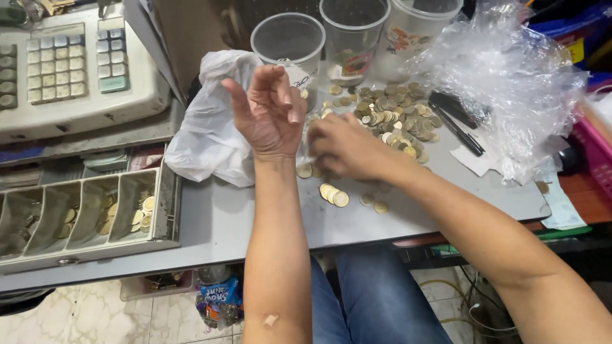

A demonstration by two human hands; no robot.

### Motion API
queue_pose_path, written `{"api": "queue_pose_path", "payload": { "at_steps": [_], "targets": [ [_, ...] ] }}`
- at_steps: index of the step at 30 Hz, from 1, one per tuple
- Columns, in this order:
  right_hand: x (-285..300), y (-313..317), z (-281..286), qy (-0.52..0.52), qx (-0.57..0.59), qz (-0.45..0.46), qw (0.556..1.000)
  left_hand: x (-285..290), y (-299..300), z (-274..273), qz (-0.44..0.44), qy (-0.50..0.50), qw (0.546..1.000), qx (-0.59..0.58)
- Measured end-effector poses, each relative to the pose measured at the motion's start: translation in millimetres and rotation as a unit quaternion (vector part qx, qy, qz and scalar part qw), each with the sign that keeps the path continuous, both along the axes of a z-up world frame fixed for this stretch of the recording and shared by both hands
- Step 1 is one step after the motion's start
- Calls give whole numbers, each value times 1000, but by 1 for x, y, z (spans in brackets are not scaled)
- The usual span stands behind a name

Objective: Sorting and bagging a large pile of coins on a checkout counter.

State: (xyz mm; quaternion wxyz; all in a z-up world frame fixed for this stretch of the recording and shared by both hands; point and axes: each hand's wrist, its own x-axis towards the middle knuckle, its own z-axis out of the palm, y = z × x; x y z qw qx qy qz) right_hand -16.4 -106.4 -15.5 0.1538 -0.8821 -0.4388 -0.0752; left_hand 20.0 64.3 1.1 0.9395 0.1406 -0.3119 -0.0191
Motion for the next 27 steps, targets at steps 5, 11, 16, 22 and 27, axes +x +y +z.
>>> {"api": "queue_pose_path", "payload": {
  "at_steps": [5,11,16,22,27],
  "targets": [
    [15,-32,19,228,325,-163,903,-7,-12,11,111,88,984,111],
    [34,-60,-19,332,542,-184,750,17,-40,-16,341,112,844,398],
    [37,-63,-22,343,551,-179,739,28,-49,-43,336,44,684,647],
    [30,-64,-10,281,483,-185,808,18,-56,-37,316,33,688,652],
    [39,-70,-16,186,398,-189,878,8,-59,-29,385,-59,613,688]
  ]
}}
